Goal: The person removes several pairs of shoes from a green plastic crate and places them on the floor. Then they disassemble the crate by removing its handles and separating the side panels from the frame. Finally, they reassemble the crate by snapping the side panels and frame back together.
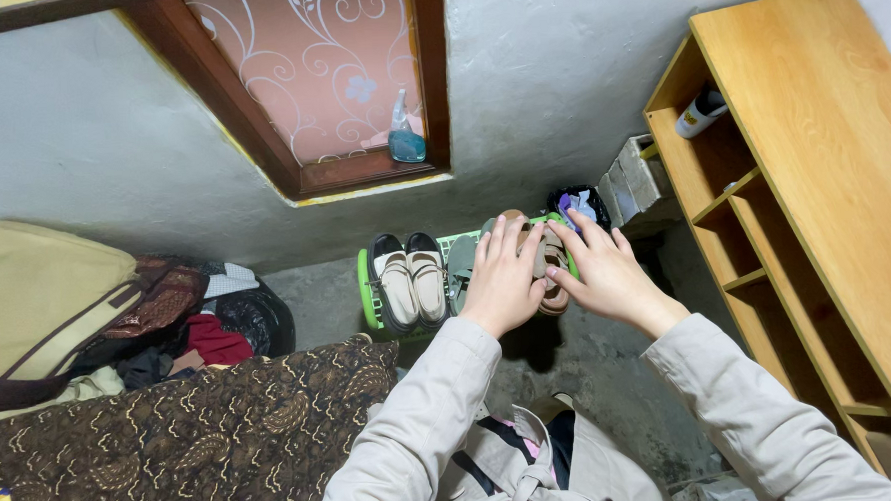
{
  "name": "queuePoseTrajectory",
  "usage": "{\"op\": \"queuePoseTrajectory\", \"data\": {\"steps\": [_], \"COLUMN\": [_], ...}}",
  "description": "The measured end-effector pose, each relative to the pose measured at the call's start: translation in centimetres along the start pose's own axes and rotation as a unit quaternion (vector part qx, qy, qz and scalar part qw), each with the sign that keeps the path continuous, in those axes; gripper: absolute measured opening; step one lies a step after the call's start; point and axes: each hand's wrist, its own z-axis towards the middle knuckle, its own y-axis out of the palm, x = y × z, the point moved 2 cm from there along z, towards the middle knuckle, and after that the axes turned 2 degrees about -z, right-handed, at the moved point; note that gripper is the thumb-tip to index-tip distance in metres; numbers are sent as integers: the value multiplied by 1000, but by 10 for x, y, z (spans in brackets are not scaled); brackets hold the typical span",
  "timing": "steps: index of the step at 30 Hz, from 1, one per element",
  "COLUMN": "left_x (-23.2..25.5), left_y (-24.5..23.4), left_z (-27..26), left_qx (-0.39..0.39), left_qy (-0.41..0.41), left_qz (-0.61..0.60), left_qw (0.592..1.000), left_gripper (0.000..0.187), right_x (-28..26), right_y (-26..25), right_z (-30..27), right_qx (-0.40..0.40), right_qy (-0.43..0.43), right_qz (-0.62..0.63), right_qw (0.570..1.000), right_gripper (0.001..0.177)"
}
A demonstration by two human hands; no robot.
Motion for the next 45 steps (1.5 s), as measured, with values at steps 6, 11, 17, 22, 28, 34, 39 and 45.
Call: {"op": "queuePoseTrajectory", "data": {"steps": [6, 11, 17, 22, 28, 34, 39, 45], "left_x": [2, 5, 4, 1, -13, -46, -77, -94], "left_y": [-2, -1, 15, 52, 115, 162, 201, 260], "left_z": [0, 8, 30, 48, 51, 73, 101, 99], "left_qx": [11, 27, 4, -26, -57, -117, -145, -192], "left_qy": [6, 13, 7, 3, -7, 51, 45, -55], "left_qz": [-11, -31, -28, -28, -14, 46, 89, 80], "left_qw": [1000, 999, 1000, 999, 998, 991, 984, 977], "left_gripper": [81, 80, 82, 82, 74, 73, 82, 83], "right_x": [2, 14, 40, 74, 126, 179, 226, 258], "right_y": [-1, -4, 0, 24, 78, 127, 168, 226], "right_z": [-2, -3, 1, 4, 1, 20, 56, 66], "right_qx": [4, 13, 15, 0, -42, -92, -113, -141], "right_qy": [-2, 15, 32, 68, 124, 104, 77, 74], "right_qz": [-1, -10, -9, 7, 22, 7, -52, -54], "right_qw": [1000, 1000, 999, 998, 991, 990, 989, 986], "right_gripper": [70, 73, 74, 77, 79, 86, 85, 72]}}
